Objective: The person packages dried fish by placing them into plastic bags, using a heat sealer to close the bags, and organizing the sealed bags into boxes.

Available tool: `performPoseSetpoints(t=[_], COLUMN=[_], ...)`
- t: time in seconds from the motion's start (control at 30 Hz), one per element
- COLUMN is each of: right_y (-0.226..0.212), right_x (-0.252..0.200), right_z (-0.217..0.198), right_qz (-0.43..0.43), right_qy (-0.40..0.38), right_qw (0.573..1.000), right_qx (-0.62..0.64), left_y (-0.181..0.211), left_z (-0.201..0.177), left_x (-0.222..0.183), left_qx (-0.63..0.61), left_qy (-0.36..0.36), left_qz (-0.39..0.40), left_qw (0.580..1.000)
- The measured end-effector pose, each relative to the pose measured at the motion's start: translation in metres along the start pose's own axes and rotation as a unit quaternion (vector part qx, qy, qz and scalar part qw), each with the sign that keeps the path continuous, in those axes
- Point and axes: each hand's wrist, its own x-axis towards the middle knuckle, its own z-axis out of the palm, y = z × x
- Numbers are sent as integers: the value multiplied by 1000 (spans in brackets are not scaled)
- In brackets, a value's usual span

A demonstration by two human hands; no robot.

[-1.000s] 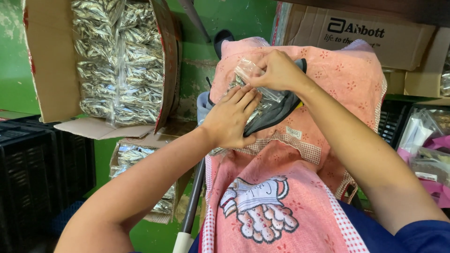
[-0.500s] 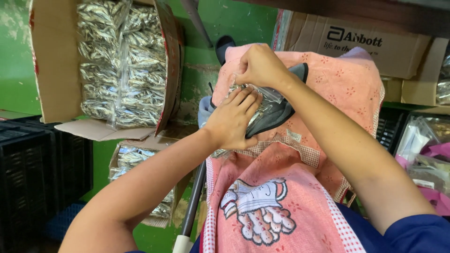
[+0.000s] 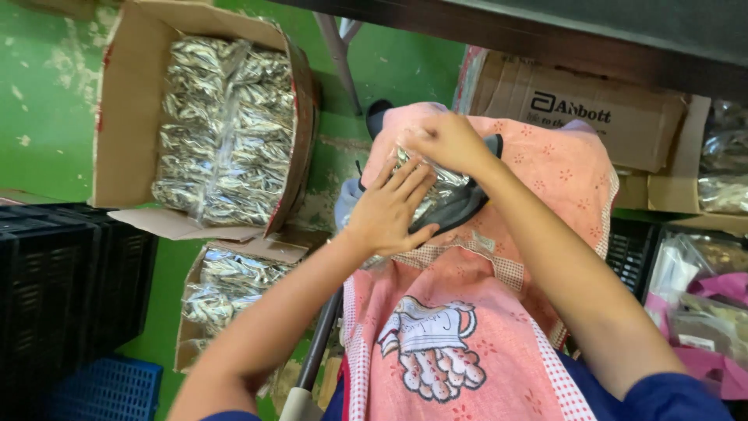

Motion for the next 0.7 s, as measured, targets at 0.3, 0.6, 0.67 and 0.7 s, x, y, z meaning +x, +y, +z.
performPoseSetpoints(t=[0.3,0.6,0.67,0.7], right_y=[-79,-132,-122,-124], right_x=[-67,-31,-18,-8], right_z=[-128,-334,-380,-396], right_qz=[53,-94,-189,-177], right_qy=[4,347,430,411], right_qw=[982,926,839,849], right_qx=[183,-118,-275,-283], left_y=[-37,-23,-27,-31], left_z=[-54,-154,-165,-168], left_x=[-26,141,187,209], left_qx=[-565,-820,-804,-793], left_qy=[65,233,238,239], left_qz=[-358,-133,-176,-197], left_qw=[741,506,515,524])
